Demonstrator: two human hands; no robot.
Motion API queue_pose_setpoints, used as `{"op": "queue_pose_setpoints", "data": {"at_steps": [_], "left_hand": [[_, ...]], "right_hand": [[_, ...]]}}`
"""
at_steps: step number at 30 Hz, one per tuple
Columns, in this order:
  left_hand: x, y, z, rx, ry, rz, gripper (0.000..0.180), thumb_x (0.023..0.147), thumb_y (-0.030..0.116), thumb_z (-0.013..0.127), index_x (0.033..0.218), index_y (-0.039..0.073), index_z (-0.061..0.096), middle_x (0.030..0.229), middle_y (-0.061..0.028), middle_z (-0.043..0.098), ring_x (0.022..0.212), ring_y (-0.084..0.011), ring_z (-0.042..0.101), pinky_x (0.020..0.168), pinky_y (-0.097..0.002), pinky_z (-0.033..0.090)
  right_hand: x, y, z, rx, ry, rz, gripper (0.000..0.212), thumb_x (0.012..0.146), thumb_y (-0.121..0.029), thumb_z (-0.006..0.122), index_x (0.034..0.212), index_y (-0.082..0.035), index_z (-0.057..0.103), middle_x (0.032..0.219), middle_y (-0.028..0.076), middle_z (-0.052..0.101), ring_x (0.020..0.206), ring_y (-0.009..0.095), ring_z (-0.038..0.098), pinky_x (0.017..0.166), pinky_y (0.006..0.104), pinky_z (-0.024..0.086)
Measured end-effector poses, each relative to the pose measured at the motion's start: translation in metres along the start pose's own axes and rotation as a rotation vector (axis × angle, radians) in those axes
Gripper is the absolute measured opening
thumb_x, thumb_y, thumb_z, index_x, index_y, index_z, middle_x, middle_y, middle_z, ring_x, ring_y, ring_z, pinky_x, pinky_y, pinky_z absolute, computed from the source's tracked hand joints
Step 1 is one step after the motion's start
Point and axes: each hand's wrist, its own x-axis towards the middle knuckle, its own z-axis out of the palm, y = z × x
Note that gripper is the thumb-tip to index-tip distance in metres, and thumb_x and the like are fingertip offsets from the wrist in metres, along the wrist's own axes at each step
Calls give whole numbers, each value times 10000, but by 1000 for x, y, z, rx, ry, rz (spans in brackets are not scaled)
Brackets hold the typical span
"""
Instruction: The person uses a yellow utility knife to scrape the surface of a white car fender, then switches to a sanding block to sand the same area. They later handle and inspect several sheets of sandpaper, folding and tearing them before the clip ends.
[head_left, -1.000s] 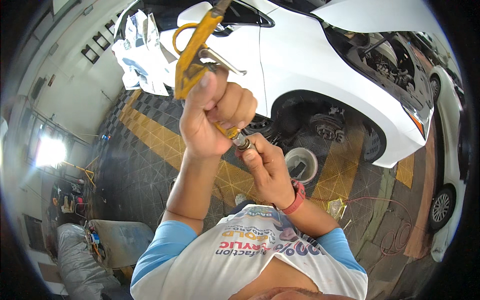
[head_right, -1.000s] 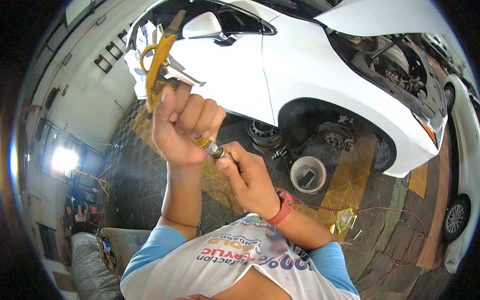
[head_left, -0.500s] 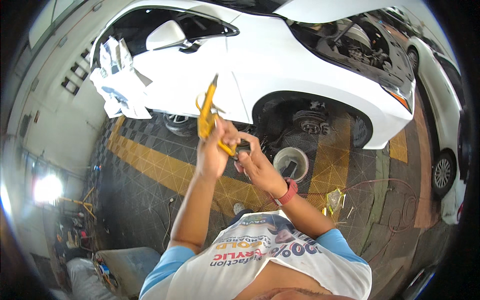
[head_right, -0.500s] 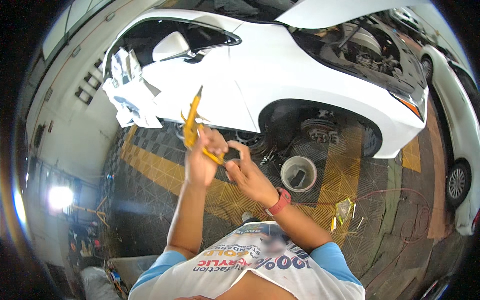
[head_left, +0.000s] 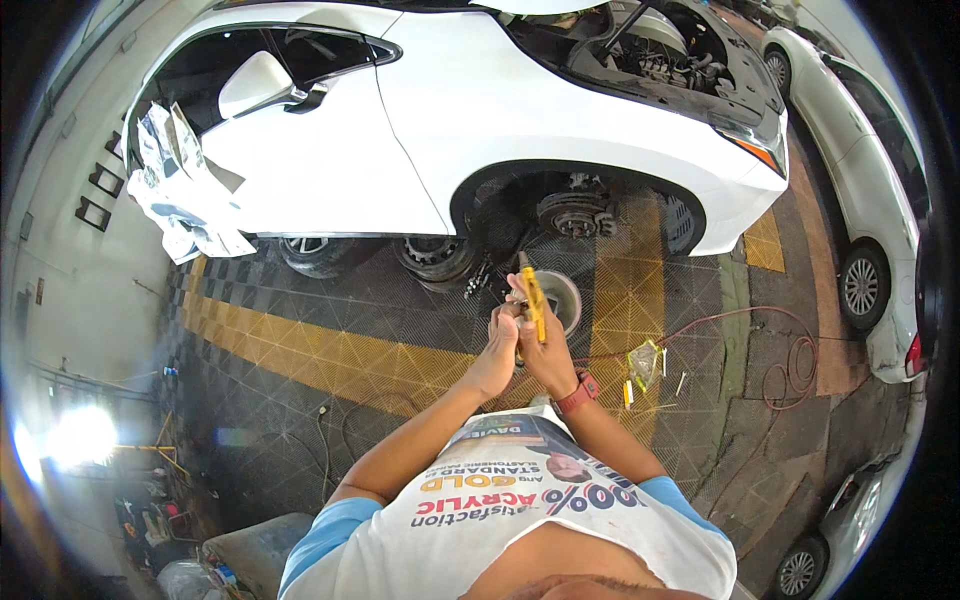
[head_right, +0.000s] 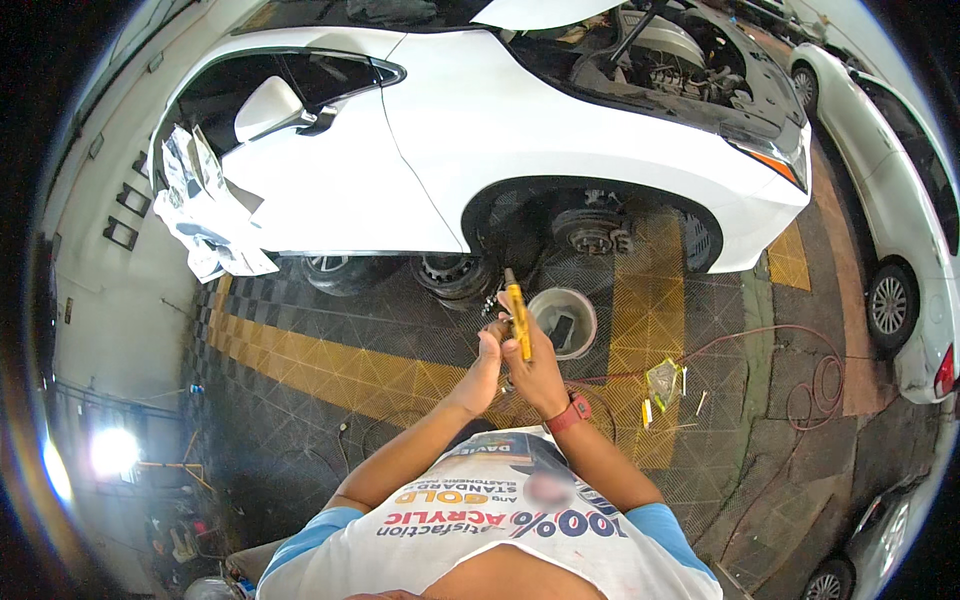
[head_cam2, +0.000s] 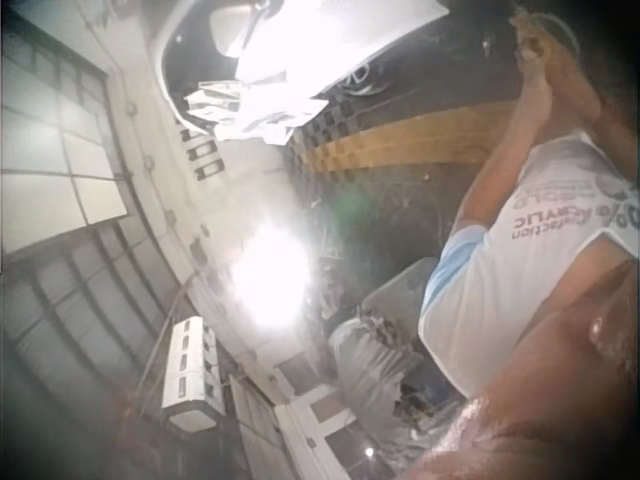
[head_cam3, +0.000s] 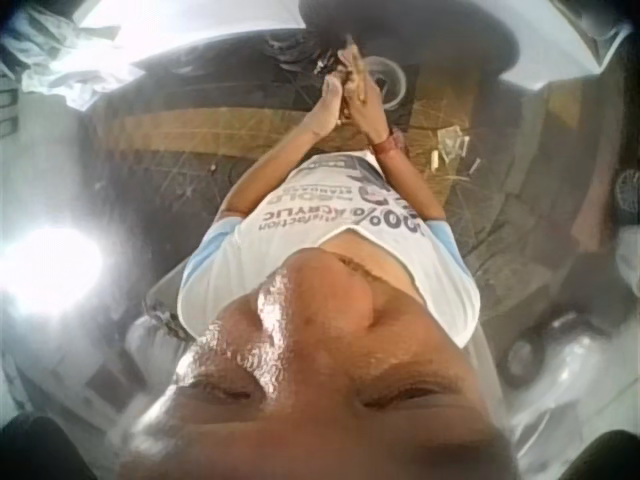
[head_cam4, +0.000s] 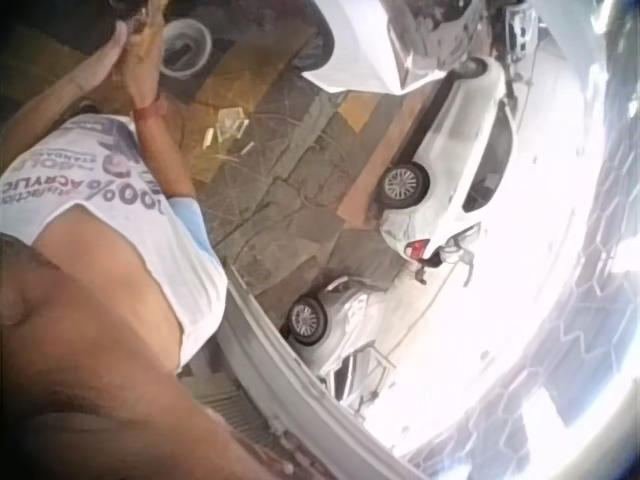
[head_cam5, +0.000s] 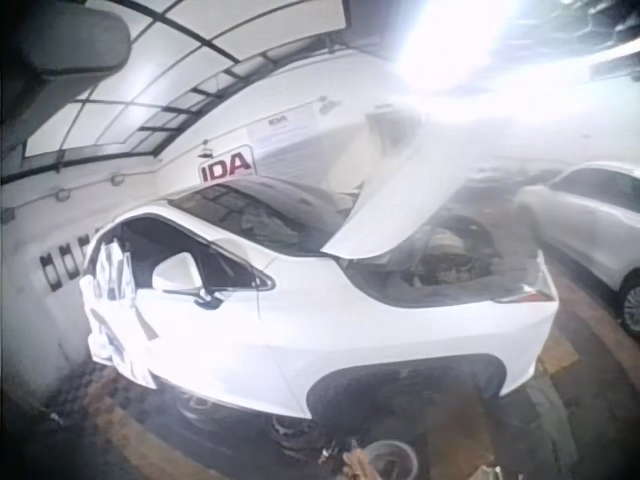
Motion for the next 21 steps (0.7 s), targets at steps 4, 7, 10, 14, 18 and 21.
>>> {"op": "queue_pose_setpoints", "data": {"at_steps": [4,7,10,14,18,21], "left_hand": [[-11,-17,6,549,165,108,620,1173,513,353,1528,8,414,1522,-204,501,1434,-289,493,1213,-430,375],[-2,-48,-32,245,-195,-115,536,1176,424,455,1482,-10,528,1380,-146,664,1286,-250,635,1123,-401,481],[9,-50,-32,33,-477,-150,491,1183,378,453,1427,-24,594,1300,-127,711,1244,-219,658,1112,-377,488],[40,-73,-36,-168,-508,-166,403,1184,283,474,1365,-35,643,1250,-109,729,1194,-183,670,1076,-359,502],[66,-79,-58,-231,-517,-180,381,1177,263,500,1349,-41,651,1221,-100,735,1172,-174,672,1063,-359,507],[116,-44,-103,96,-740,-190,356,1137,278,586,1354,10,674,1223,-121,740,1194,-215,674,1097,-374,495]], "right_hand": [[-4,15,-3,425,269,108,682,1144,-532,444,1621,-55,342,1489,197,589,1212,271,710,870,334,646],[19,1,-24,420,350,128,704,1137,-588,404,1580,-42,376,1402,210,644,870,242,776,609,268,583],[47,-11,-33,407,379,190,742,1126,-638,376,1543,-25,419,1321,220,685,659,214,746,468,242,489],[79,-13,-20,351,412,265,714,1130,-625,402,1473,-7,509,1254,200,715,572,172,704,427,229,413],[120,-9,-5,238,360,325,682,1140,-594,425,1457,2,526,1188,176,729,550,151,681,426,226,408],[156,-8,12,147,322,374,645,1149,-563,431,1441,1,545,1152,164,734,539,140,669,425,221,409]]}}
